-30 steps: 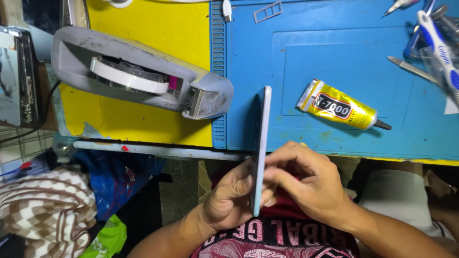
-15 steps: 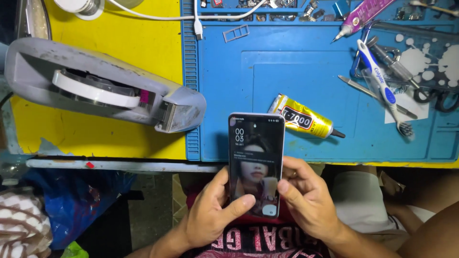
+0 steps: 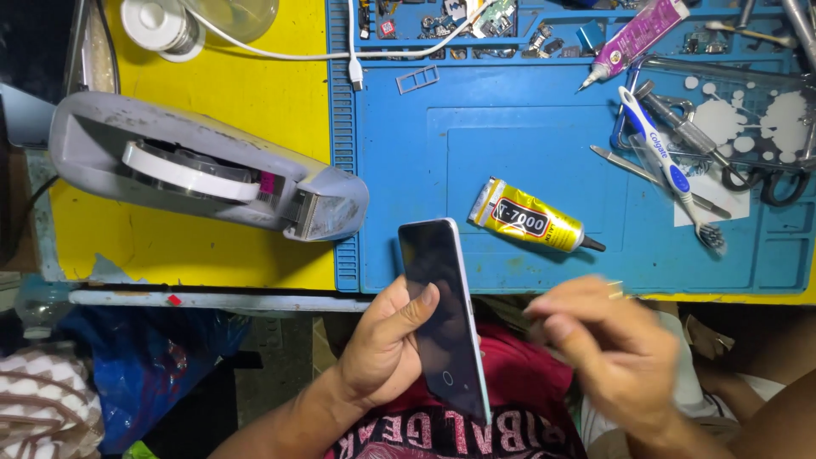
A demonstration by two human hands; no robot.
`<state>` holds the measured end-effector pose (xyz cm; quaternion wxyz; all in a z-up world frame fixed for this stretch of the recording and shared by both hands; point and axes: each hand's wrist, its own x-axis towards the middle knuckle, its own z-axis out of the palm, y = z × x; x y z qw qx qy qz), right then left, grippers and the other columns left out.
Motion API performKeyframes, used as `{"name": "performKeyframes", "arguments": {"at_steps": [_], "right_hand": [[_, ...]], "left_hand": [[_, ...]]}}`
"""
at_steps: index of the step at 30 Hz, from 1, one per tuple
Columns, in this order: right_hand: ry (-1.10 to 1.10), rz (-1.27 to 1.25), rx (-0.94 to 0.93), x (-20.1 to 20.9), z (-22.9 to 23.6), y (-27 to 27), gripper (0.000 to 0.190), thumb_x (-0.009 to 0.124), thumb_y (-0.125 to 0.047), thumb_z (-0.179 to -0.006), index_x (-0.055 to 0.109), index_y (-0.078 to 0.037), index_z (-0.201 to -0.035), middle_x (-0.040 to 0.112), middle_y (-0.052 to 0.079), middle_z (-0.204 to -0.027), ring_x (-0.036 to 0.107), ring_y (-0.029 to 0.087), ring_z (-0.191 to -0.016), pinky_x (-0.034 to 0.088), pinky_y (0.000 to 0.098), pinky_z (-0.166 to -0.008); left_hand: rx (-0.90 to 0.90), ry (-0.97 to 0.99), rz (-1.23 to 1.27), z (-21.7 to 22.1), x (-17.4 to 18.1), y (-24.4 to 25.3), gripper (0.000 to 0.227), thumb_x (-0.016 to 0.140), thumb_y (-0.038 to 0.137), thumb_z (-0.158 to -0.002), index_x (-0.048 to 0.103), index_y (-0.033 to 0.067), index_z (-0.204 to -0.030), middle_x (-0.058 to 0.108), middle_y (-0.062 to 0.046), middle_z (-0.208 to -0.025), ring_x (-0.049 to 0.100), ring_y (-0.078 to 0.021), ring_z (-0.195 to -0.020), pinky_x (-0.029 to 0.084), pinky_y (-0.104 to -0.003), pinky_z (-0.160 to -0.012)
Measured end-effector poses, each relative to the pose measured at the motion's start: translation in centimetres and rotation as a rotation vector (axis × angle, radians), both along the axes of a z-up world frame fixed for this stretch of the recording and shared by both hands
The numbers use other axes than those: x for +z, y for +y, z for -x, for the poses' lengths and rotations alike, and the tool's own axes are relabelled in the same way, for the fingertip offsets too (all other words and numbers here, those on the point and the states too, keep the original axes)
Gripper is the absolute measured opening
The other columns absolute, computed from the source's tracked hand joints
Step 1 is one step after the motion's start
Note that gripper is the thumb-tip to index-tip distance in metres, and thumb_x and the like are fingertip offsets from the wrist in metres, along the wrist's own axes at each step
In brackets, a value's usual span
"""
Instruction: The person holds a smartphone and applies glue from a tube to the edges of the device. They then use a tape dispenser to apply strips of clear tape along the phone's perimeter, pressing the tape down to secure it.
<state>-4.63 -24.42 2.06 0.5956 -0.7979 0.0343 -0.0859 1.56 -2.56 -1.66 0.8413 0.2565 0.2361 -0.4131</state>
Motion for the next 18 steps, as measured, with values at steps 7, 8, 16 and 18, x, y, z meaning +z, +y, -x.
{"name": "performKeyframes", "arguments": {"at_steps": [7,8,16,18], "right_hand": [[0.013,0.675,-0.111,-1.2,-1.9,-4.8,0.039,0.084,-0.002,-0.093,0.072,0.009,-0.129,0.060,0.024,-0.113,0.059,0.026,-0.086,0.058,0.0339,-0.080],[0.035,0.734,-0.064,-1.8,-1.9,-5.2,0.035,0.081,-0.007,-0.095,0.074,0.006,-0.127,0.062,0.022,-0.112,0.061,0.028,-0.091,0.054,0.0373,-0.081],[0.017,0.673,0.055,-2.2,-2.4,-4.3,0.020,0.073,-0.011,-0.096,0.075,0.001,-0.112,0.067,0.014,-0.098,0.061,0.027,-0.087,0.048,0.0383,-0.078],[-0.011,0.637,0.148,-2.4,-2.3,-3.9,0.019,0.072,-0.011,-0.094,0.072,-0.001,-0.111,0.068,0.014,-0.096,0.062,0.027,-0.084,0.048,0.0384,-0.075]], "left_hand": [[0.020,0.012,0.084,-0.2,-0.2,0.3,0.044,0.062,0.018,-0.100,0.054,-0.0040,-0.137,0.070,-0.025,-0.107,0.072,-0.0373,-0.082,0.064,-0.052,-0.076],[0.031,-0.033,0.086,-0.3,-0.2,0.3,0.044,0.063,0.017,-0.099,0.052,-0.0007,-0.139,0.068,-0.020,-0.110,0.072,-0.0376,-0.087,0.063,-0.058,-0.079],[0.120,-0.351,0.089,-1.5,0.4,-0.8,0.056,0.063,0.018,-0.100,0.044,-0.0038,-0.148,0.060,-0.019,-0.139,0.056,-0.0309,-0.133,0.045,-0.043,-0.115],[0.049,-0.395,0.042,-1.9,0.7,-1.0,0.050,0.061,0.019,-0.100,0.047,-0.0058,-0.141,0.061,-0.022,-0.136,0.060,-0.0332,-0.127,0.051,-0.043,-0.108]]}}
